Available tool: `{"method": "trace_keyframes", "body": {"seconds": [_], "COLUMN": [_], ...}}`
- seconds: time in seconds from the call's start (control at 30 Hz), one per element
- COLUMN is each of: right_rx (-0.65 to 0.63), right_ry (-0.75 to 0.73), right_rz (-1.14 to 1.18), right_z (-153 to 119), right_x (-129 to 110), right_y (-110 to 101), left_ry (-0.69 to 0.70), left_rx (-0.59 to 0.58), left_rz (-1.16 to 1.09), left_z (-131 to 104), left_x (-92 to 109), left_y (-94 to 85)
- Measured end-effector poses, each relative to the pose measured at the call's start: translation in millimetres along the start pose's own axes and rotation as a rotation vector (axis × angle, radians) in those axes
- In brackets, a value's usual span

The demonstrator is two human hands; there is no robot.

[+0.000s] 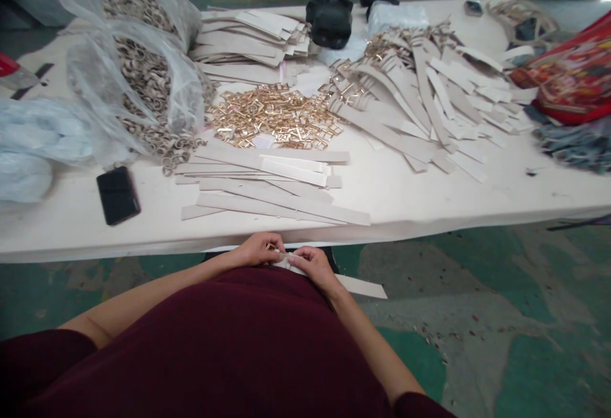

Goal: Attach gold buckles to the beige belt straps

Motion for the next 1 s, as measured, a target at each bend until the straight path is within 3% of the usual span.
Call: {"method": "trace_keyframes", "body": {"seconds": [0.1, 0.3, 0.37, 0.47, 0.6, 1.0], "right_rx": [0.056, 0.208, 0.168, 0.012, -0.094, 0.225], "right_ry": [-0.041, -0.144, -0.122, -0.006, 0.076, -0.014], "right_rz": [-0.14, -0.482, -0.405, -0.08, 0.145, -0.09], "right_z": [-1.2, -5.9, -4.2, -1.0, -1.1, 3.4], "right_x": [-2.5, -22.0, -19.7, -4.2, 2.4, 9.4], "right_y": [-2.2, -3.2, -3.8, -0.6, 6.5, -15.1], "left_ry": [-0.022, 0.038, 0.07, 0.079, 0.039, 0.063], "left_rx": [-0.017, 0.164, 0.188, 0.201, 0.167, 0.163], "left_rz": [0.072, 0.032, -0.043, -0.109, -0.023, 0.083], "left_z": [0.3, -0.2, 0.1, -0.2, -2.2, -6.5], "left_x": [-1.4, -6.7, -8.0, -7.4, -0.2, 3.0], "left_y": [0.8, -6.4, -6.3, -6.7, -5.0, -7.3]}}
Point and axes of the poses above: each hand's wrist, its own z-axis towards the middle knuckle, its own y-axis out of the palm, x = y × z, the point moved 9 cm from there along z, towards the middle knuckle, and after that the axes turned 14 degrees about -x, right-handed, at the moved point
